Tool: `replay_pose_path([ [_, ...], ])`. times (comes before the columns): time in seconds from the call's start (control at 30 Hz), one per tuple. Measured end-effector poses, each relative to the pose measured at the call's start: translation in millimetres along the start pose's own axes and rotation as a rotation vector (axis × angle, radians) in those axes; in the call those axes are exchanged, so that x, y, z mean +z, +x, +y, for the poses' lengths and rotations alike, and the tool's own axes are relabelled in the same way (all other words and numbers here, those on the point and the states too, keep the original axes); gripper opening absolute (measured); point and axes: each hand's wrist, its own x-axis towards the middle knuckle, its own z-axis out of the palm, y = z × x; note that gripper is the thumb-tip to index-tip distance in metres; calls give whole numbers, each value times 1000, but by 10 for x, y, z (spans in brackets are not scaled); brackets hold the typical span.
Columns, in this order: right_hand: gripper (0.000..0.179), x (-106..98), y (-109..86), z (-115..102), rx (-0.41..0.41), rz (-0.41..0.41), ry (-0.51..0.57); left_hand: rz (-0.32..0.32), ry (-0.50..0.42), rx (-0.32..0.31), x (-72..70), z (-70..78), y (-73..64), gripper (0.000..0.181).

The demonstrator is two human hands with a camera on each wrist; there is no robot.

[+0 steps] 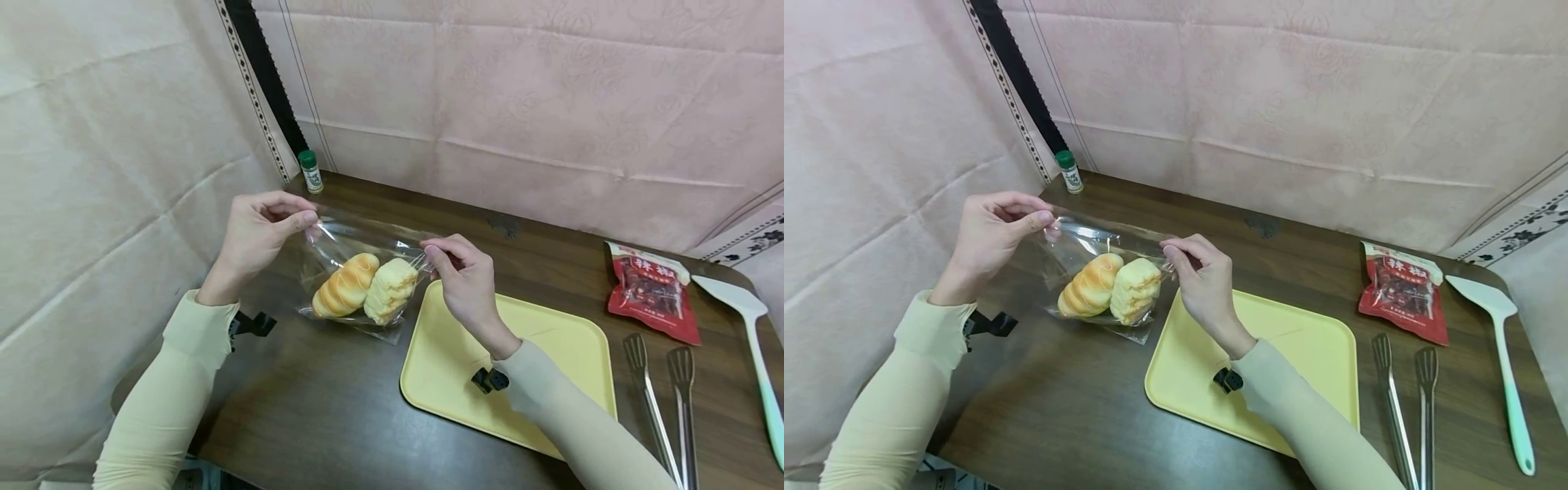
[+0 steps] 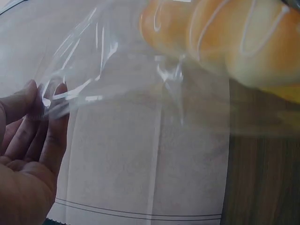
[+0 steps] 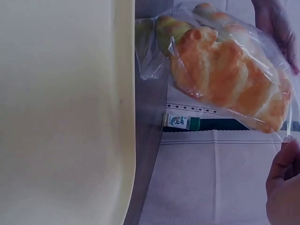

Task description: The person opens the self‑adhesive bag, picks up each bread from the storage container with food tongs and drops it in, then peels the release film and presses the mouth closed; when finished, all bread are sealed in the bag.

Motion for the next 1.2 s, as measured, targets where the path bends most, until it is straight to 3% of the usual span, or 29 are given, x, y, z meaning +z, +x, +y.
replay_pose_path([
  [0.13, 18, -16, 11, -7, -34, -3, 2, -6, 102, -14, -61, 0, -8, 13],
  [0.23, 18, -34, 20, 18, -122, -21, 10, -16, 159, -16, -109, -1, -17, 12],
  [0.4, 17, -75, 28, 74, -255, -62, 29, -64, 93, 23, -168, -7, -21, 15],
  [0.7, 25, -162, 73, 90, -246, -128, 3, -114, 48, 85, -217, 9, -37, 29],
  [0.87, 27, -213, 92, 104, -287, -140, -27, -166, -67, 149, -163, 15, -40, 24],
  [1.0, 34, -246, 135, 119, -300, -138, -60, -125, -55, 89, -75, 26, -41, 6],
  [1.1, 40, -261, 203, 80, -305, -98, -85, -99, -37, 29, -17, 42, -37, 11],
  [1.2, 35, -222, 314, -76, -317, -59, -142, -123, -93, 12, 22, 51, -22, 24],
])
